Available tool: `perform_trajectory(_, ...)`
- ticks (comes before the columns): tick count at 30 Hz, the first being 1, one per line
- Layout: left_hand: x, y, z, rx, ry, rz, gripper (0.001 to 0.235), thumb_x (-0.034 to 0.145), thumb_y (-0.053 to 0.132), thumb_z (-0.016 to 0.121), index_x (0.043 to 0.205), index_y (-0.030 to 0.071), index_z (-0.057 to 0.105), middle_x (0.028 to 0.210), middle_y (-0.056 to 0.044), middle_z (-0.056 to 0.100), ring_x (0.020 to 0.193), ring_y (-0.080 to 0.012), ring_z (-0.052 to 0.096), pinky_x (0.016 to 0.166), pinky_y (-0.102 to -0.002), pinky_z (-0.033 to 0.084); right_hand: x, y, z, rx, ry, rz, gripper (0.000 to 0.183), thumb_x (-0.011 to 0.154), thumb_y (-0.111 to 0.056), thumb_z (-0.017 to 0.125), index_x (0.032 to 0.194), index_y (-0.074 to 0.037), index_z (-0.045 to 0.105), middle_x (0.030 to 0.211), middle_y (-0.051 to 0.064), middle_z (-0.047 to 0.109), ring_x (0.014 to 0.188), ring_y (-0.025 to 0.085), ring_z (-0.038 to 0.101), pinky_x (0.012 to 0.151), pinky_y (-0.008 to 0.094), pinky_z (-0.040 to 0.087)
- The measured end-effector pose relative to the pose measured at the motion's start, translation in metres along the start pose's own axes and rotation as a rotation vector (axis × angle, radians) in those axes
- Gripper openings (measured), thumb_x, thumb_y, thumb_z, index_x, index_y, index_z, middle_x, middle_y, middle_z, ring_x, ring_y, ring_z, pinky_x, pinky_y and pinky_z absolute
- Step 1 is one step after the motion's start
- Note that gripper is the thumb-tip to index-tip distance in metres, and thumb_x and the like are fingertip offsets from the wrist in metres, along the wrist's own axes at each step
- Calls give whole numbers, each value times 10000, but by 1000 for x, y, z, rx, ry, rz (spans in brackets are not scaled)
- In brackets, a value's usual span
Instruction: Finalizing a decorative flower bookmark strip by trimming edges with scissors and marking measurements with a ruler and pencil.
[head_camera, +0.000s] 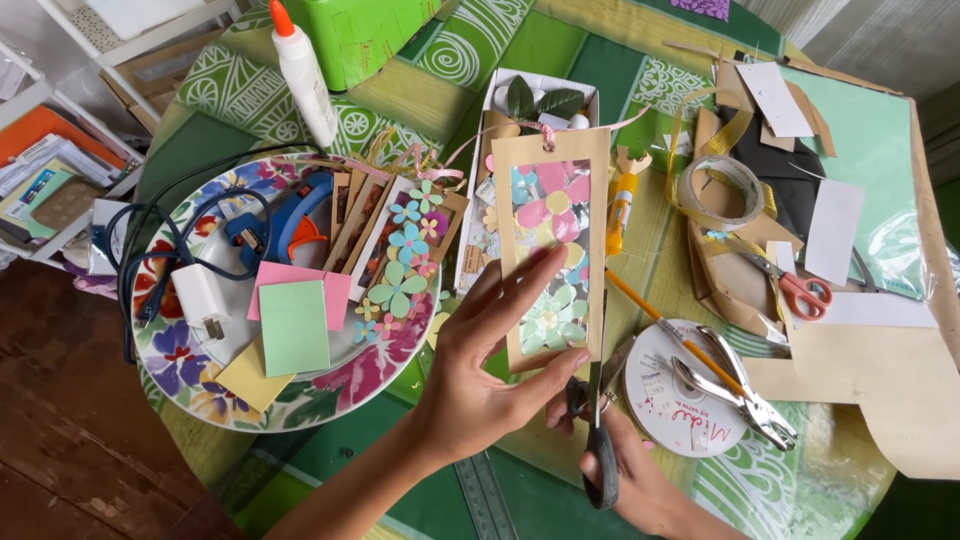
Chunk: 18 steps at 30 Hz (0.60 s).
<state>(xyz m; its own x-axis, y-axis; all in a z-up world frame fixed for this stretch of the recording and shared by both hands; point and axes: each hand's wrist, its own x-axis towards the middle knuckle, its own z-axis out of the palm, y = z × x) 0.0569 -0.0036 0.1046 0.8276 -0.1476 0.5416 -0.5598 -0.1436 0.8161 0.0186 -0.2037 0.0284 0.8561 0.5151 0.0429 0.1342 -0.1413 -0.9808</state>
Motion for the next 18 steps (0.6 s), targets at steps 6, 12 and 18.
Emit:
perform_trajectory(6,1,0,0,-4,17,19,638,852,91,733,1391,58,392,1433,-113,472,1370,-211,458,1177,-346,341,0,-1,-2,-34,-28,11,667,848,-700,437,1053,-73,536,970,43,536,868,165,493,810,300,405)
perform_trajectory(12,1,-1,2,15,15,40,641,865,91,731,1403,66,384,1439,-105,471,1367,-214,479,1164,-364,353,-2,3,-2,-73,-15,60,717,820,-731,419,1062,-67,539,980,42,553,907,166,516,849,309,405)
perform_trajectory(18,0,-2,3,17,20,62,647,858,75,743,1395,44,381,1431,-124,471,1357,-224,483,1151,-351,395,-4,4,-3,-27,-3,70,718,813,-722,451,1091,-65,537,1002,49,567,936,171,522,879,329,398)
